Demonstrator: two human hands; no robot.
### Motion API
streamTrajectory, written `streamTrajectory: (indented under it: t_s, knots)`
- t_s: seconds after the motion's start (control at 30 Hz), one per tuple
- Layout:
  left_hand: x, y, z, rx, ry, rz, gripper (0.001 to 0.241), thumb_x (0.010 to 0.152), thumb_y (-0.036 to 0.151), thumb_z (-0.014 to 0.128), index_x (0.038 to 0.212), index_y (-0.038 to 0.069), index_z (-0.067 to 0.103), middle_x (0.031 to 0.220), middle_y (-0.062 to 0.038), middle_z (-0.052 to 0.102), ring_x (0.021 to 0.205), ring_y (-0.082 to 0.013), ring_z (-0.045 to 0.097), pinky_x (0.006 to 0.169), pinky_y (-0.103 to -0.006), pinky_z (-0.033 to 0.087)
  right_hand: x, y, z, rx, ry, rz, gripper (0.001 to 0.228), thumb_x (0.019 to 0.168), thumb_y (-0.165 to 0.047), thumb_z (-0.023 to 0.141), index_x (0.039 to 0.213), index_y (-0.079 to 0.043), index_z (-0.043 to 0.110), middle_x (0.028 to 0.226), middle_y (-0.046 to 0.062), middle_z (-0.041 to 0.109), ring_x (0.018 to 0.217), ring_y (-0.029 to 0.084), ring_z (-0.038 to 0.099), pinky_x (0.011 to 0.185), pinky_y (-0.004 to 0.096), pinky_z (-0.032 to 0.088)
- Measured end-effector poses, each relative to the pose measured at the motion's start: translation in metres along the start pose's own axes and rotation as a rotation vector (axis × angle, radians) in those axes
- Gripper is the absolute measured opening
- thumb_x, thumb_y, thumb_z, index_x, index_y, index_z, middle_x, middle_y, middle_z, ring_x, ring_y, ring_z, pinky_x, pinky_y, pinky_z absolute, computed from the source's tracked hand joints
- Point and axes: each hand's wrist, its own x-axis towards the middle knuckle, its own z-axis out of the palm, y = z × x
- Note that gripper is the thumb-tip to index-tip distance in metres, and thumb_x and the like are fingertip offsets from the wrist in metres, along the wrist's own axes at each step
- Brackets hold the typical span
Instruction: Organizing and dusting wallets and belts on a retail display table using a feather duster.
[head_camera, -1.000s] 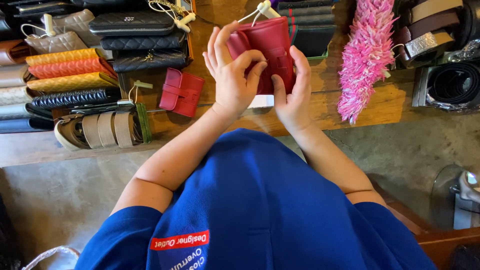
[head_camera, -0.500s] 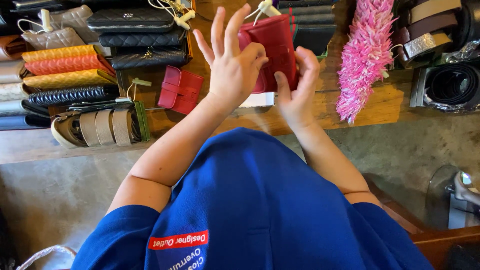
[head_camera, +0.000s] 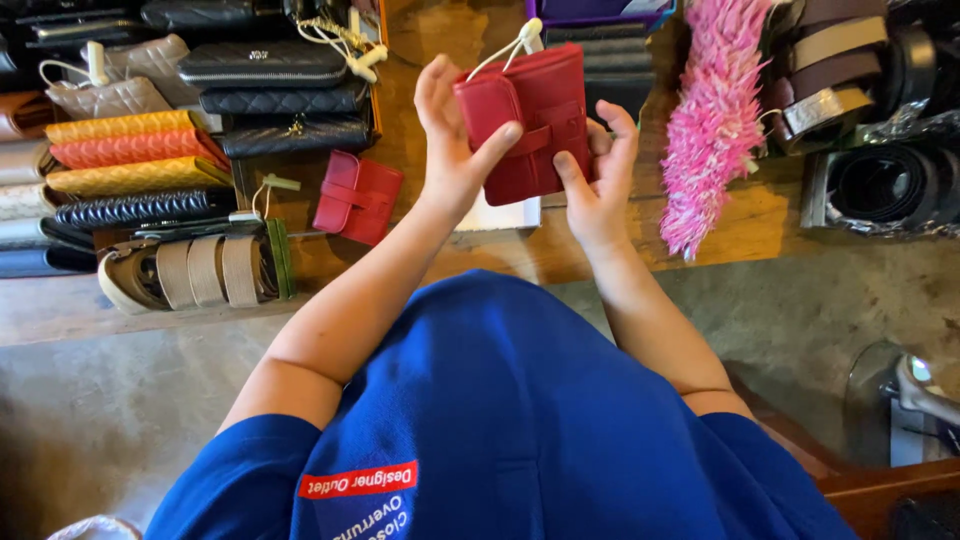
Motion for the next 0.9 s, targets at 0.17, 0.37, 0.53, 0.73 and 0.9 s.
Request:
streamTrajectory:
  t_s: [0.17,0.37,0.53,0.73,0.9]
  knots:
    - [-0.024,-0.030,0.018,-1.098,-0.085,-0.741,0.065,0.090,0.011,0.081,0.145,0.002,0.047,0.138,-0.013,0.060,0.127,-0.0240,0.060,0.111,-0.0404,0.051,0.013,0.004,0.006,-0.499,0.089,-0.015,0.045,0.099,-0.002,0.072,0.140,-0.001,0.054,0.130,0.013,0.065,0.113,0.019,0.062,0.099,0.033,0.051]
    - [-0.026,-0.022,0.020,-0.656,0.039,-0.377,0.065,0.088,0.007,0.079,0.145,0.002,0.047,0.137,-0.009,0.062,0.126,-0.0183,0.060,0.110,-0.0353,0.050,0.025,-0.023,0.035,-0.671,0.138,-0.091,0.017,0.094,-0.001,0.071,0.111,0.002,0.071,0.109,0.014,0.069,0.094,0.022,0.071,0.077,0.028,0.059]
    - [-0.027,-0.021,0.017,-0.549,0.059,-0.380,0.064,0.087,0.008,0.082,0.141,0.000,0.049,0.130,-0.010,0.065,0.119,-0.0181,0.063,0.103,-0.0337,0.053,0.031,0.025,0.019,-0.497,0.178,-0.017,0.013,0.091,-0.002,0.075,0.102,0.000,0.067,0.102,0.008,0.067,0.085,0.017,0.069,0.077,0.028,0.058]
    - [-0.029,-0.021,0.017,-0.619,0.099,-0.434,0.063,0.085,0.007,0.082,0.139,0.000,0.050,0.127,-0.011,0.067,0.115,-0.0174,0.066,0.099,-0.0316,0.056,0.031,0.036,0.022,-0.418,0.190,0.043,0.013,0.091,-0.001,0.074,0.102,-0.002,0.067,0.101,0.005,0.067,0.086,0.014,0.069,0.075,0.026,0.058]
    - [-0.031,-0.020,0.014,-0.542,0.112,-0.464,0.063,0.084,0.007,0.083,0.138,-0.001,0.051,0.125,-0.011,0.069,0.112,-0.0172,0.067,0.097,-0.0310,0.056,0.032,0.053,0.019,-0.381,0.147,0.064,0.016,0.092,-0.001,0.072,0.106,-0.003,0.064,0.099,0.004,0.067,0.085,0.012,0.070,0.075,0.026,0.058]
